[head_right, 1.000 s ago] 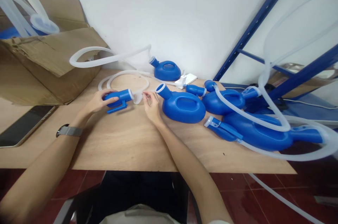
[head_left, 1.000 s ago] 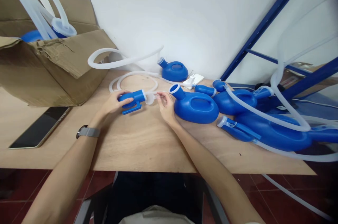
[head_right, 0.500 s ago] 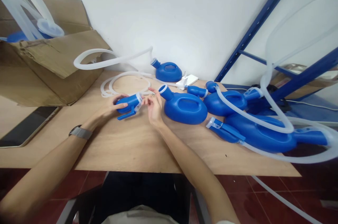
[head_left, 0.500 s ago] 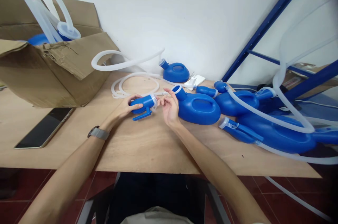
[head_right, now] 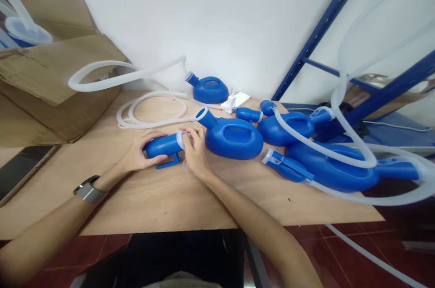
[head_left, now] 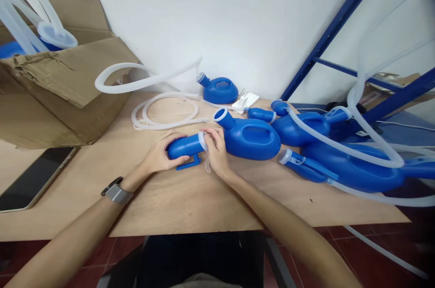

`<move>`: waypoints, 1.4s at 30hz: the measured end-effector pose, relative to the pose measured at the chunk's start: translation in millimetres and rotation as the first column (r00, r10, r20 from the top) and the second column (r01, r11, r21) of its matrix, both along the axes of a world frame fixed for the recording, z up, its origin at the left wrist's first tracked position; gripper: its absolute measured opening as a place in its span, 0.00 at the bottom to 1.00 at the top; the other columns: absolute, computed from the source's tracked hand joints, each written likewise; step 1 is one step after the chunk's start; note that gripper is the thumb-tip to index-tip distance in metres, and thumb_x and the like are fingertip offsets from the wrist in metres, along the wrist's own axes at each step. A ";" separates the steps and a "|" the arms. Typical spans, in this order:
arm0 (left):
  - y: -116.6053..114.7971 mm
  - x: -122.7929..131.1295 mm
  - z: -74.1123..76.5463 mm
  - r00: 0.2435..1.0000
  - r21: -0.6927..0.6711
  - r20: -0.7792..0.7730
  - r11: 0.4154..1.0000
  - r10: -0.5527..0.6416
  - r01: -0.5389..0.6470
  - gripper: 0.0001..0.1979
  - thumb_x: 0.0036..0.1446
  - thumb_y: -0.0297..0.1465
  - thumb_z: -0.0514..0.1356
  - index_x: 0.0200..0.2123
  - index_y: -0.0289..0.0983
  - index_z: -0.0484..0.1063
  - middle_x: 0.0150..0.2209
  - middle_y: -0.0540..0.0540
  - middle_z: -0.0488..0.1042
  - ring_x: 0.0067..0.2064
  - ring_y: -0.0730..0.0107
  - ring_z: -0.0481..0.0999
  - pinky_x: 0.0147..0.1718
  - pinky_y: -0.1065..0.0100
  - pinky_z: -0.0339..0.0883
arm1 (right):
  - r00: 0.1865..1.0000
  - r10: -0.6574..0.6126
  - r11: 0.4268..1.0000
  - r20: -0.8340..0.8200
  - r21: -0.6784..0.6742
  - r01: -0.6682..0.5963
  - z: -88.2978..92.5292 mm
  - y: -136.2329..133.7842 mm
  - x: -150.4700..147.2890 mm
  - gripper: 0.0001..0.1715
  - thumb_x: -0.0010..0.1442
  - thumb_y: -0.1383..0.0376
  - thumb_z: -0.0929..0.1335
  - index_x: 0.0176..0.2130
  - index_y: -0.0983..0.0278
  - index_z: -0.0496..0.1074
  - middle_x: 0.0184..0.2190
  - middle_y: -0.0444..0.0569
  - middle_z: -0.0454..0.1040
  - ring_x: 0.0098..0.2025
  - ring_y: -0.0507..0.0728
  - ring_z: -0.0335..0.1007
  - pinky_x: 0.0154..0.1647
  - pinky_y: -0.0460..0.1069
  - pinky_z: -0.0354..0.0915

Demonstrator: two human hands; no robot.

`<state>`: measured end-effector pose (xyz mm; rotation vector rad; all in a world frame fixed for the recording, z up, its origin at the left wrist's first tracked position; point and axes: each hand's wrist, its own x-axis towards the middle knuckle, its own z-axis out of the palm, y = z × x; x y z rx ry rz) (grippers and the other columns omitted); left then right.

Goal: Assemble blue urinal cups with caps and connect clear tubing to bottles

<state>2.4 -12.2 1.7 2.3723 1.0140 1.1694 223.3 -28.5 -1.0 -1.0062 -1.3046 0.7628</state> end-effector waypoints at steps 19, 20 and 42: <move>-12.5 14.1 -12.3 0.953 0.052 0.285 0.990 0.108 -0.128 0.38 0.42 0.54 0.79 0.52 0.40 0.79 0.50 0.37 0.83 0.50 0.48 0.84 0.47 0.53 0.81 | 0.965 0.260 0.963 -0.042 0.086 -0.256 -11.0 -10.8 6.0 0.24 0.72 0.46 0.64 0.59 0.54 0.66 0.56 0.52 0.74 0.61 0.64 0.71 0.67 0.63 0.65; -12.5 13.3 -11.9 0.956 0.075 0.277 0.990 0.098 -0.123 0.38 0.43 0.54 0.79 0.53 0.40 0.79 0.50 0.37 0.84 0.50 0.49 0.84 0.48 0.53 0.81 | 0.961 0.277 0.958 -0.025 0.081 -0.274 -12.8 -11.3 6.5 0.27 0.69 0.45 0.67 0.60 0.54 0.65 0.57 0.52 0.73 0.61 0.64 0.71 0.67 0.64 0.66; -20.7 15.4 -4.3 0.942 0.134 0.282 0.965 0.182 -0.226 0.34 0.42 0.53 0.79 0.49 0.41 0.82 0.43 0.42 0.84 0.40 0.57 0.83 0.42 0.55 0.81 | 0.897 0.386 0.917 0.216 0.015 -0.398 12.9 -16.6 17.7 0.29 0.69 0.50 0.70 0.64 0.56 0.64 0.65 0.55 0.68 0.69 0.65 0.65 0.73 0.66 0.59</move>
